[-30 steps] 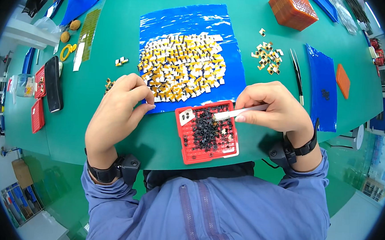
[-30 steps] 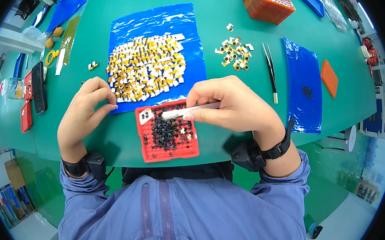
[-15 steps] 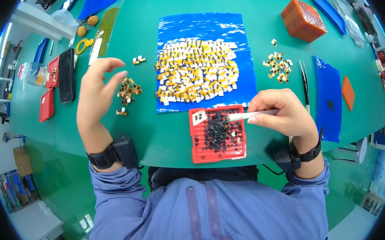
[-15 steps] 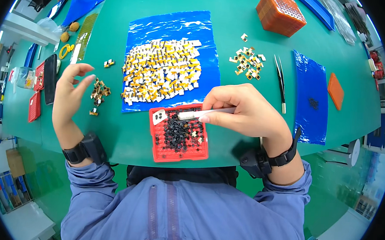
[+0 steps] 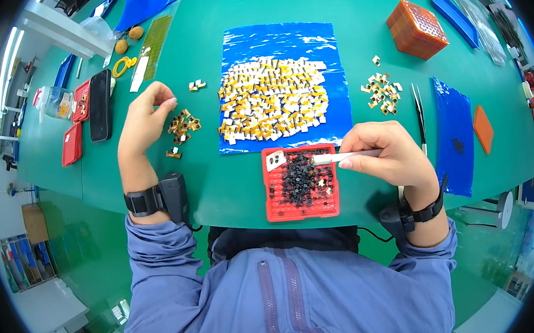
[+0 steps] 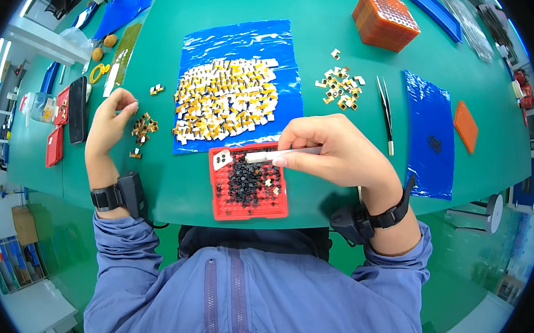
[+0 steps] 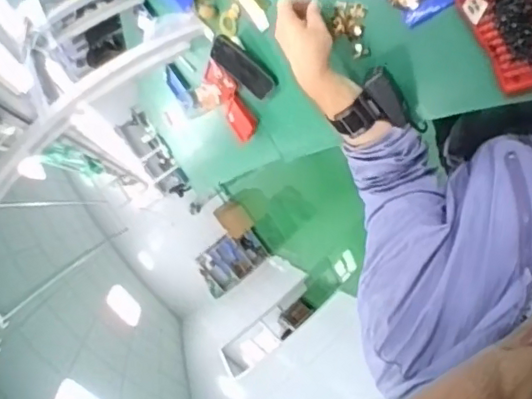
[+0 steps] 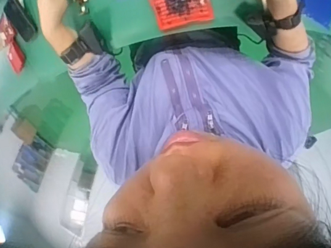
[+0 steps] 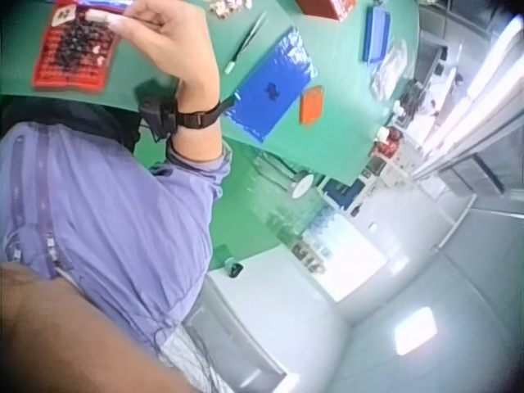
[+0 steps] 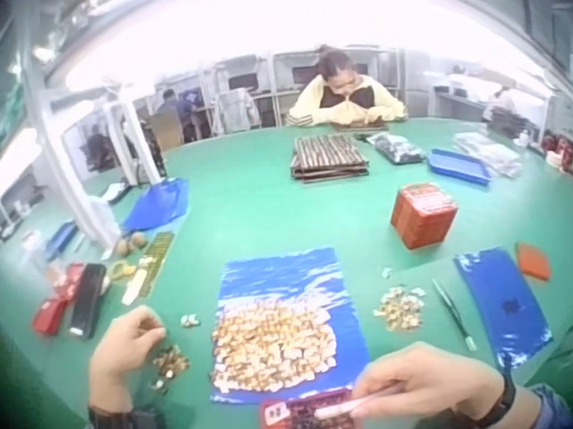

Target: The person uses a white cylindrical tool to pick up small black components from a red tray and places them onto a blue mat. The person repeatedly handles the components one by one, moving them from the tray to the mat in a repetitive assembly process.

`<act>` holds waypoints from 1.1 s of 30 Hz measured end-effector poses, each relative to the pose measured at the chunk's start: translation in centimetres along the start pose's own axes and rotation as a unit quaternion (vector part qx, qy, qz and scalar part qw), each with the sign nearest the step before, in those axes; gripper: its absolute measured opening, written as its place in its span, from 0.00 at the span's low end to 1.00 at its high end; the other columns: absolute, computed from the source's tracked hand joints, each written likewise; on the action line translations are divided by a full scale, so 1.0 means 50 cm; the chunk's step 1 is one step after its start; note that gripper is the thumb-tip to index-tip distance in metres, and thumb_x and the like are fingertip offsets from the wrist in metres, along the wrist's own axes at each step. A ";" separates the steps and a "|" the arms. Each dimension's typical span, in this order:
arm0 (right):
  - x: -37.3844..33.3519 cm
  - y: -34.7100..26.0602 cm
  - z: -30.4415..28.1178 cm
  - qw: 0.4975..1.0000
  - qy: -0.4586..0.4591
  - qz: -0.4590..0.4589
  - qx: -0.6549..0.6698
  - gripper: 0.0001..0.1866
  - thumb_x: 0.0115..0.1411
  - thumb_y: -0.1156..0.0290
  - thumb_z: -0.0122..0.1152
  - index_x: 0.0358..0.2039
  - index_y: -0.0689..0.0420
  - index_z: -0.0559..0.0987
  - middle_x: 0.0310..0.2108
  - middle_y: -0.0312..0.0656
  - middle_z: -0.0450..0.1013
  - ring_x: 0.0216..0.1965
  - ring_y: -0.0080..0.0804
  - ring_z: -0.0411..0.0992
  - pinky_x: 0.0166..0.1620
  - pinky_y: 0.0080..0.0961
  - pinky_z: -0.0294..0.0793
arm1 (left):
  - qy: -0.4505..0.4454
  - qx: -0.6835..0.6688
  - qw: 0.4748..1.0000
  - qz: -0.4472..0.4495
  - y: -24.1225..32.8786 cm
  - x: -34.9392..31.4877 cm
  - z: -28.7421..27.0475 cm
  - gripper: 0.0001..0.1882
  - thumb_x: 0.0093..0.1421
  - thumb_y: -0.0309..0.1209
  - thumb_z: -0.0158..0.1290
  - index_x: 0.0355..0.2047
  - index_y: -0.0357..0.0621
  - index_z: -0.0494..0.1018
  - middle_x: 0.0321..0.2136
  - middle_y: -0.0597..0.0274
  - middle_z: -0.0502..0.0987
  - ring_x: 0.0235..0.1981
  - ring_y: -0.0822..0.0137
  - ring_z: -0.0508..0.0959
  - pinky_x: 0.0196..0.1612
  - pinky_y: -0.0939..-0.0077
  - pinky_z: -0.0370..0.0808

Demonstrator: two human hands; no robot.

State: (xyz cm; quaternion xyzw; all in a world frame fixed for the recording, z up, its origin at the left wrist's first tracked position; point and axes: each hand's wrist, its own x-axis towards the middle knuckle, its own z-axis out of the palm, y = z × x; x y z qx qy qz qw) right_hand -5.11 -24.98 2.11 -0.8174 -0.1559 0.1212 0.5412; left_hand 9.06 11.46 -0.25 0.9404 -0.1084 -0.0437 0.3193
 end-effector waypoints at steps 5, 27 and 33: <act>0.004 0.004 0.002 1.000 -0.013 -0.017 -0.007 0.08 0.52 0.70 0.66 0.27 0.59 0.77 0.17 0.30 0.68 0.19 0.14 0.61 0.22 0.15 0.59 | -0.033 -0.347 0.931 0.105 0.089 -0.023 0.021 0.04 0.57 0.20 0.52 0.33 0.34 0.73 0.31 0.61 0.77 0.34 0.72 0.76 0.40 0.78 0.73; 0.008 0.006 0.014 0.999 -0.004 -0.039 0.022 0.07 0.54 0.69 0.64 0.29 0.58 0.77 0.17 0.34 0.70 0.19 0.18 0.66 0.22 0.18 0.62 | -0.333 -0.552 0.764 0.031 0.191 -0.098 0.144 0.11 0.54 0.20 0.56 0.39 0.35 0.77 0.31 0.61 0.72 0.33 0.72 0.71 0.36 0.80 0.69; 0.009 0.007 0.013 0.999 0.000 -0.040 0.013 0.07 0.54 0.68 0.64 0.28 0.58 0.77 0.16 0.34 0.69 0.18 0.19 0.65 0.22 0.19 0.61 | -0.352 -0.465 0.810 0.070 0.192 -0.100 0.136 0.15 0.57 0.22 0.54 0.45 0.34 0.74 0.35 0.63 0.71 0.34 0.74 0.70 0.36 0.81 0.69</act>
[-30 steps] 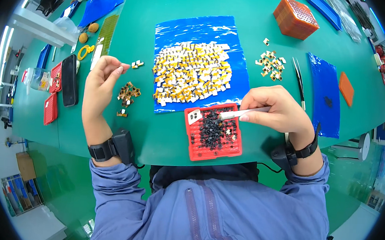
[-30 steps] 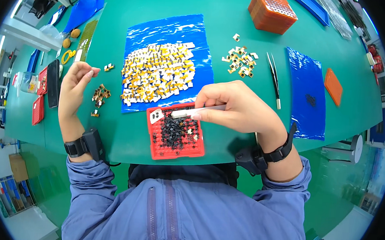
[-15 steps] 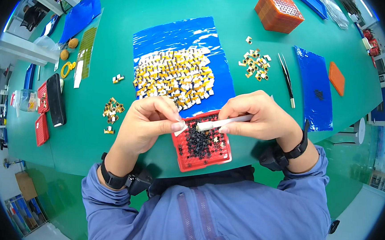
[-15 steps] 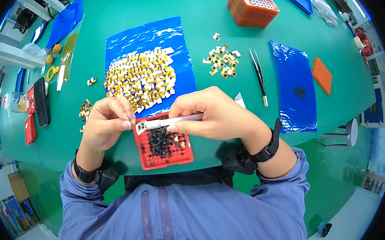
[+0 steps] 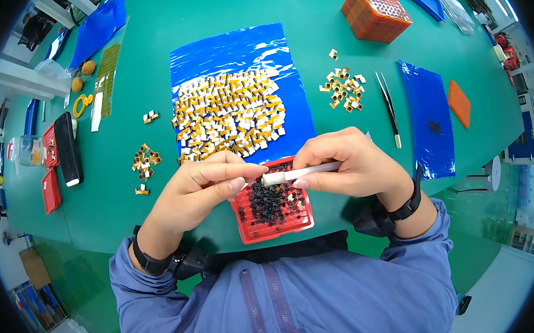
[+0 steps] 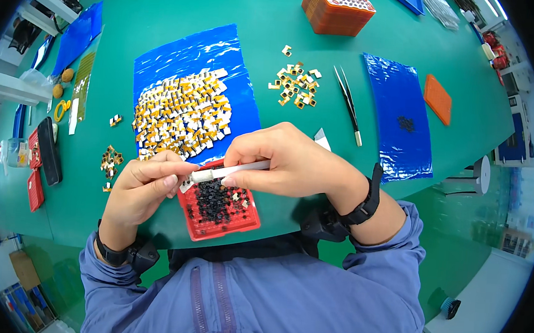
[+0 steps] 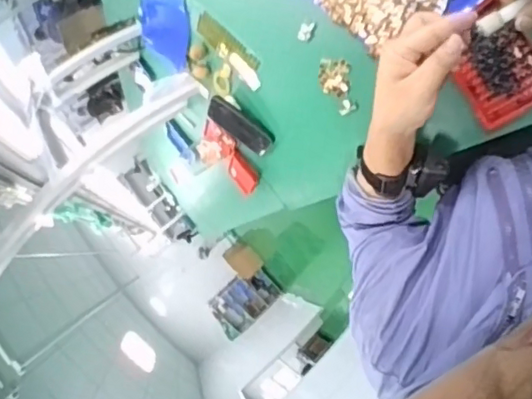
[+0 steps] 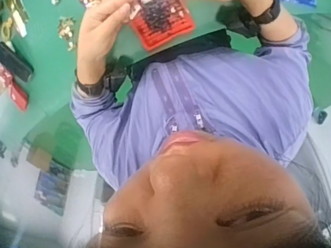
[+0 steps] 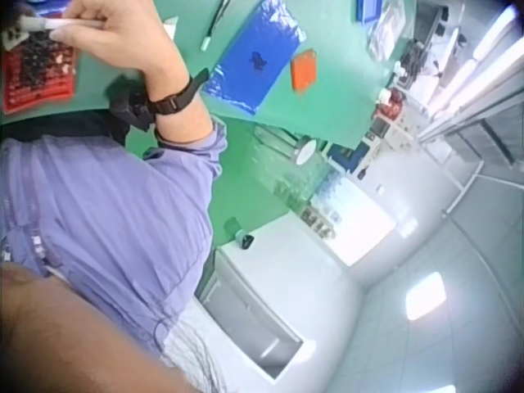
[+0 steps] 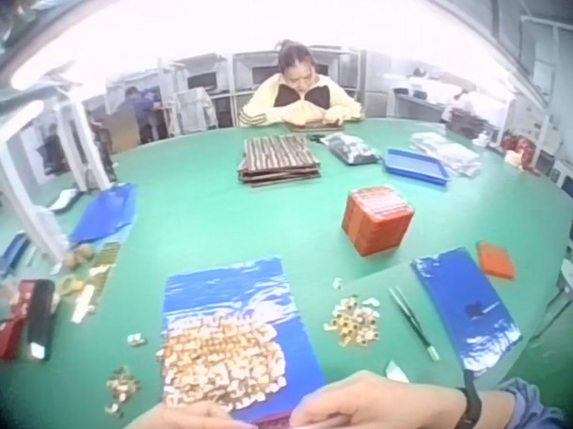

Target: The person uses a white cylindrical tool to pick up small black components from a red tray and places them onto a blue mat. The person repeatedly handles the components one by one, moving them from the tray to the mat in a repetitive assembly process.

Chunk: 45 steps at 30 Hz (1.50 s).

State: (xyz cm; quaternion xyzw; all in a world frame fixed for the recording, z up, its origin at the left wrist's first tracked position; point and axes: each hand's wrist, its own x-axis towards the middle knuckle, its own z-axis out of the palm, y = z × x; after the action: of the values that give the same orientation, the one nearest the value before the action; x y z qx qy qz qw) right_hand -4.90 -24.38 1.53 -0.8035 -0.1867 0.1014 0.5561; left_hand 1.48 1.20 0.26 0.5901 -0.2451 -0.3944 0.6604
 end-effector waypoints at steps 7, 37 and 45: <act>0.001 0.006 0.002 1.000 0.001 0.001 0.002 0.08 0.54 0.66 0.64 0.28 0.57 0.77 0.15 0.33 0.68 0.17 0.17 0.63 0.21 0.18 0.59 | 0.054 -0.116 0.991 0.049 -0.010 0.000 0.007 0.07 0.50 0.18 0.58 0.31 0.33 0.74 0.34 0.57 0.73 0.29 0.73 0.76 0.32 0.81 0.75; 0.000 0.004 0.012 0.994 -0.063 -0.008 0.091 0.06 0.56 0.71 0.61 0.27 0.61 0.78 0.19 0.35 0.71 0.21 0.18 0.68 0.23 0.19 0.64 | -0.056 -0.206 0.976 0.030 -0.028 0.006 0.030 0.04 0.59 0.22 0.52 0.31 0.39 0.67 0.27 0.60 0.74 0.27 0.73 0.77 0.31 0.81 0.75; 0.001 0.013 0.021 0.988 0.031 -0.149 -0.033 0.06 0.55 0.70 0.61 0.27 0.59 0.79 0.20 0.38 0.72 0.20 0.27 0.69 0.23 0.21 0.65 | -0.030 -0.206 0.977 0.048 -0.035 0.009 0.039 0.04 0.59 0.22 0.52 0.32 0.39 0.66 0.27 0.60 0.74 0.26 0.73 0.76 0.31 0.81 0.74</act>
State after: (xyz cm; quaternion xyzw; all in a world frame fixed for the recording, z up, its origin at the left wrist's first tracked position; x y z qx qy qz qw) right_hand -5.12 -23.64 0.56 -0.7874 -0.2898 -0.0138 0.5439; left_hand -0.21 -0.31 -1.14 0.4164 -0.2064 -0.4219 0.7784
